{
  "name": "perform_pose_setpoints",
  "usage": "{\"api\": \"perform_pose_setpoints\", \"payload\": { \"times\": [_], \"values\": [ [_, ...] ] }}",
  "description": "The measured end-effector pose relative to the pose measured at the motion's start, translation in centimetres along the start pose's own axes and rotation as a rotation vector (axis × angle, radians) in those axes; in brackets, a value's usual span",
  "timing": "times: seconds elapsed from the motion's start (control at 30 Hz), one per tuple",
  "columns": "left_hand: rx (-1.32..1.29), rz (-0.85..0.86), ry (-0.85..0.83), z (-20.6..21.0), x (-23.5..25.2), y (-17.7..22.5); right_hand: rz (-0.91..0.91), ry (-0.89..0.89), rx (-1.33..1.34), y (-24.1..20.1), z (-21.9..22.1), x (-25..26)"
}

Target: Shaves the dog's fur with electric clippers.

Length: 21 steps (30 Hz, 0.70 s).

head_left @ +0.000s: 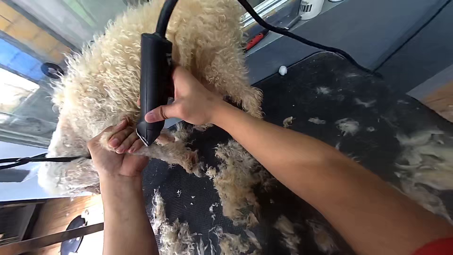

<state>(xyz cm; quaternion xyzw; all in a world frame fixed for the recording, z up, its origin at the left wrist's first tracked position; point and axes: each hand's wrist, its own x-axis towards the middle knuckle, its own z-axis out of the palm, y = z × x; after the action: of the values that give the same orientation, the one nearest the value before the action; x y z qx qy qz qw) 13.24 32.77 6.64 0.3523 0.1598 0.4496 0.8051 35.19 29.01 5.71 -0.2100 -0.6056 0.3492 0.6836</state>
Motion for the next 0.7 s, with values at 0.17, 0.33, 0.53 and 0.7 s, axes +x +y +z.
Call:
{"api": "perform_pose_setpoints", "payload": {
  "times": [0.17, 0.33, 0.53, 0.7],
  "values": [
    [-0.124, -0.059, -0.076, -1.0, -0.1, 0.8, 0.147, -0.118, 0.072, 1.4, -0.2, 1.1],
    [-0.184, -0.097, -0.120, -2.5, 0.4, 1.4, 0.313, -0.203, 0.267, 3.3, -0.5, -0.6],
    [-0.176, -0.161, -0.132, -2.9, 0.6, 0.4, 0.356, -0.245, 0.336, 3.9, -1.1, -2.6],
    [-0.158, -0.169, -0.196, -2.3, 1.3, 0.6, 0.072, -0.106, 0.251, 2.3, -0.6, -1.3]
  ]
}}
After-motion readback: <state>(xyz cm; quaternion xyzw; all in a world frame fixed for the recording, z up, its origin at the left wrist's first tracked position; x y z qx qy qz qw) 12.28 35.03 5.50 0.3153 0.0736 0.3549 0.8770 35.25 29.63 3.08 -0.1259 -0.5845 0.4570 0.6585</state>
